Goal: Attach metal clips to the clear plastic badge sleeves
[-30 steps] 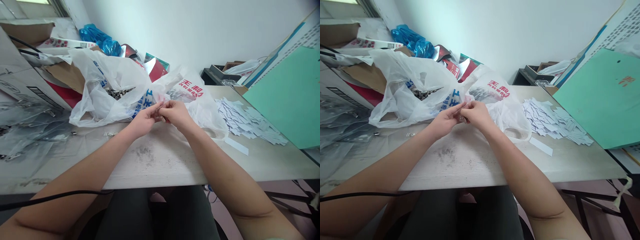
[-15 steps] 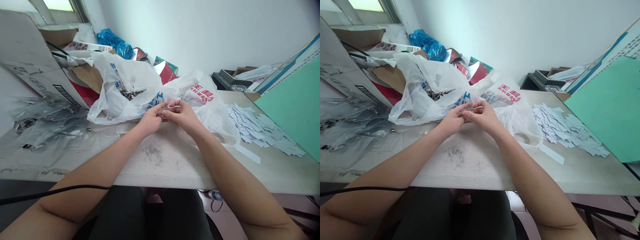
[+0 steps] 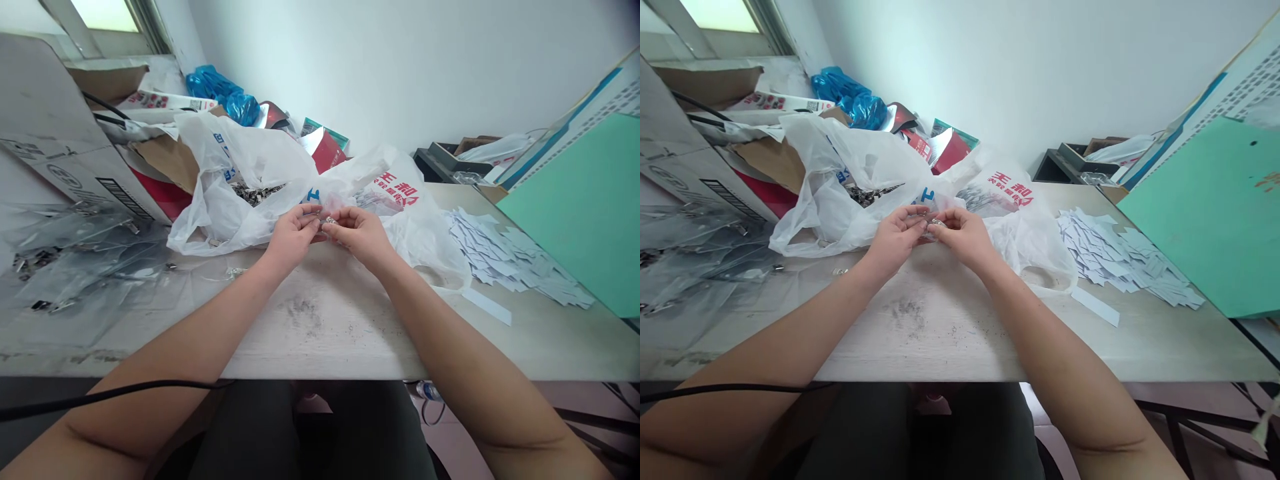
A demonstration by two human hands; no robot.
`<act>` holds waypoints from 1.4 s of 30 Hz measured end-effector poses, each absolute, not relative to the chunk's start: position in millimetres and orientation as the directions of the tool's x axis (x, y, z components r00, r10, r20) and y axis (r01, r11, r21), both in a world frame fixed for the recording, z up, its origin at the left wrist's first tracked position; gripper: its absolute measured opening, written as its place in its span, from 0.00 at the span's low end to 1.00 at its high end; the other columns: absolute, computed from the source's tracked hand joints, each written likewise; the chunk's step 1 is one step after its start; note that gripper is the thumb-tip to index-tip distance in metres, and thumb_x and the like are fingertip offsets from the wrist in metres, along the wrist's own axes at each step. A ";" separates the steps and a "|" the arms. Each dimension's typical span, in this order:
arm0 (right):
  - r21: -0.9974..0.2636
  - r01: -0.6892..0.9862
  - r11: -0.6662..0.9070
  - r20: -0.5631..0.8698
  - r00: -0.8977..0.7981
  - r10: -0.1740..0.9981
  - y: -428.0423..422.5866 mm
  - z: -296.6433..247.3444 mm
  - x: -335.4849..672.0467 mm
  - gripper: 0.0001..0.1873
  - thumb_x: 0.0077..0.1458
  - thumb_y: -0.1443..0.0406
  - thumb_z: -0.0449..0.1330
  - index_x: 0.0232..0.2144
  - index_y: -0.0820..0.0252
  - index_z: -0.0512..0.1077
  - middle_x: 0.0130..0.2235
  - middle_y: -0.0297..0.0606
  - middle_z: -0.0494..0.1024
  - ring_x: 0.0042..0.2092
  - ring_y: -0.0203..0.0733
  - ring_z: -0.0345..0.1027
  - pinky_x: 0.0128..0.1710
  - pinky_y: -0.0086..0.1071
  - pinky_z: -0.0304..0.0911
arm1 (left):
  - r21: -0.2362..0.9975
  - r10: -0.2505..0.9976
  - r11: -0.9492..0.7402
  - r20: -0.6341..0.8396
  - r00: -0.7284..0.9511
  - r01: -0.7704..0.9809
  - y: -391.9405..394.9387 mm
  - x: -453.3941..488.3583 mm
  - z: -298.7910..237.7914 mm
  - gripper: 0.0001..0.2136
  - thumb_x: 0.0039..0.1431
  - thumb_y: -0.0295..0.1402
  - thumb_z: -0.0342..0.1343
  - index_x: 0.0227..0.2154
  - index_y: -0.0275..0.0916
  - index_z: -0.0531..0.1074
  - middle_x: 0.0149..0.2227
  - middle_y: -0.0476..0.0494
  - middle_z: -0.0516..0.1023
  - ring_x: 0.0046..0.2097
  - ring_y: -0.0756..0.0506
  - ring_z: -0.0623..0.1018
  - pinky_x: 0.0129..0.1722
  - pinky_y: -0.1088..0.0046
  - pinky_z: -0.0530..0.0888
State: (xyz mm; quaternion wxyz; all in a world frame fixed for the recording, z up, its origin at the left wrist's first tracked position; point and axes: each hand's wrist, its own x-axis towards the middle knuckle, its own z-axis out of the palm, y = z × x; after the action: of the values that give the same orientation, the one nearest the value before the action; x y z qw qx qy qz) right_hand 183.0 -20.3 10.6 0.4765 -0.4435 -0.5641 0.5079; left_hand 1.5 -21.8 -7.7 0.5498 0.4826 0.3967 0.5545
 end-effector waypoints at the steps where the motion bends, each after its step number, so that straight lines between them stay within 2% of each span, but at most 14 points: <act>1: -0.994 0.017 0.104 0.101 -0.148 0.984 -19.9 10.1 182.7 0.20 0.46 0.55 0.80 0.38 0.55 0.81 0.36 0.34 0.86 0.37 0.40 0.78 0.43 0.38 0.73 | 0.971 0.992 -0.088 0.107 0.072 -0.222 -22.1 2.0 -7.8 0.12 0.69 0.28 0.69 0.53 0.39 0.79 0.49 0.40 0.91 0.45 0.43 0.90 0.61 0.52 0.88; 6: -0.984 0.015 0.179 0.175 -0.148 0.973 -15.4 4.7 182.7 0.19 0.47 0.55 0.78 0.40 0.55 0.83 0.40 0.36 0.87 0.42 0.42 0.79 0.48 0.39 0.76 | 0.963 0.991 -0.106 0.123 0.054 -0.248 -24.5 3.0 -8.2 0.15 0.68 0.30 0.72 0.56 0.39 0.80 0.53 0.37 0.91 0.55 0.38 0.90 0.63 0.49 0.87; 10: -0.963 0.128 0.237 0.223 -0.117 0.968 -12.0 -1.3 184.2 0.18 0.52 0.53 0.77 0.42 0.54 0.84 0.40 0.35 0.87 0.41 0.42 0.78 0.47 0.39 0.74 | 0.970 0.990 -0.127 0.135 0.026 -0.206 -25.8 3.2 -9.8 0.15 0.67 0.32 0.74 0.54 0.38 0.85 0.58 0.34 0.90 0.59 0.35 0.89 0.64 0.48 0.87; 14: -0.945 0.188 0.268 0.250 -0.115 0.961 -10.9 -3.5 184.4 0.18 0.55 0.51 0.76 0.43 0.54 0.84 0.40 0.35 0.85 0.40 0.41 0.75 0.43 0.37 0.70 | 0.968 0.983 -0.176 0.182 0.017 -0.177 -25.4 4.1 -14.2 0.14 0.67 0.34 0.73 0.53 0.40 0.90 0.62 0.38 0.89 0.61 0.34 0.88 0.65 0.49 0.87; 18: -0.936 0.194 0.293 0.277 -0.104 0.955 -11.7 -1.4 183.9 0.17 0.56 0.52 0.76 0.41 0.54 0.83 0.38 0.34 0.84 0.40 0.41 0.74 0.44 0.37 0.68 | 0.967 0.973 -0.216 0.224 0.046 -0.133 -23.9 3.6 -19.3 0.16 0.67 0.36 0.73 0.56 0.44 0.92 0.62 0.44 0.90 0.62 0.35 0.87 0.68 0.49 0.86; 24: -0.928 0.215 0.305 0.285 -0.121 0.951 -17.4 3.4 183.6 0.12 0.59 0.55 0.74 0.39 0.53 0.80 0.38 0.34 0.85 0.42 0.44 0.77 0.44 0.38 0.70 | 0.976 0.977 -0.208 0.210 0.037 -0.066 -23.9 1.9 -21.1 0.16 0.67 0.32 0.72 0.56 0.46 0.92 0.54 0.45 0.92 0.62 0.33 0.87 0.70 0.45 0.85; 28: -0.928 0.211 0.306 0.289 -0.109 0.951 -18.3 1.7 183.5 0.11 0.60 0.55 0.74 0.39 0.52 0.80 0.40 0.36 0.87 0.44 0.45 0.81 0.46 0.39 0.73 | 0.971 0.971 -0.229 0.233 0.053 -0.069 -23.8 1.9 -21.5 0.15 0.69 0.33 0.71 0.56 0.45 0.92 0.56 0.45 0.92 0.58 0.35 0.88 0.67 0.45 0.87; 32: -0.931 0.200 0.305 0.294 -0.082 0.952 -13.1 -7.2 183.9 0.13 0.58 0.54 0.76 0.36 0.52 0.80 0.39 0.36 0.88 0.43 0.47 0.82 0.46 0.41 0.73 | 0.967 0.964 -0.252 0.248 0.093 0.038 -20.6 -0.8 -25.0 0.17 0.70 0.37 0.70 0.58 0.45 0.91 0.57 0.44 0.92 0.56 0.36 0.89 0.65 0.46 0.88; 36: -0.944 0.170 0.282 0.276 -0.058 0.959 -8.8 -12.6 182.3 0.12 0.55 0.55 0.77 0.34 0.53 0.82 0.37 0.36 0.89 0.41 0.48 0.82 0.45 0.43 0.74 | 0.931 0.940 -0.323 0.295 0.171 0.169 -17.7 -5.9 -26.4 0.18 0.73 0.39 0.66 0.60 0.46 0.90 0.66 0.46 0.88 0.63 0.33 0.87 0.65 0.48 0.88; 39: -0.981 0.083 0.178 0.175 -0.037 0.984 -10.8 -7.9 179.0 0.15 0.48 0.56 0.82 0.33 0.55 0.84 0.35 0.37 0.89 0.39 0.48 0.82 0.43 0.43 0.77 | 0.876 0.912 -0.400 0.351 0.212 0.271 -16.5 -10.0 -25.3 0.19 0.75 0.39 0.63 0.62 0.46 0.90 0.68 0.45 0.86 0.66 0.32 0.86 0.68 0.48 0.87; 42: -0.995 -0.098 0.027 0.032 -0.052 0.998 -15.1 -0.5 176.5 0.20 0.40 0.59 0.87 0.33 0.57 0.85 0.35 0.39 0.90 0.37 0.48 0.84 0.43 0.43 0.81 | 0.811 0.875 -0.481 0.420 0.240 0.332 -15.7 -13.0 -24.5 0.19 0.77 0.38 0.61 0.64 0.45 0.89 0.70 0.42 0.84 0.70 0.31 0.84 0.73 0.47 0.82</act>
State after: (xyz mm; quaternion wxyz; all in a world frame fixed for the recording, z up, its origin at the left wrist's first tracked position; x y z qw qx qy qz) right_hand 176.5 -15.1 -0.5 0.5174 -0.4542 -0.4956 0.5295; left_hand -13.0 -15.7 -24.5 0.2971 0.7292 0.4138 0.4568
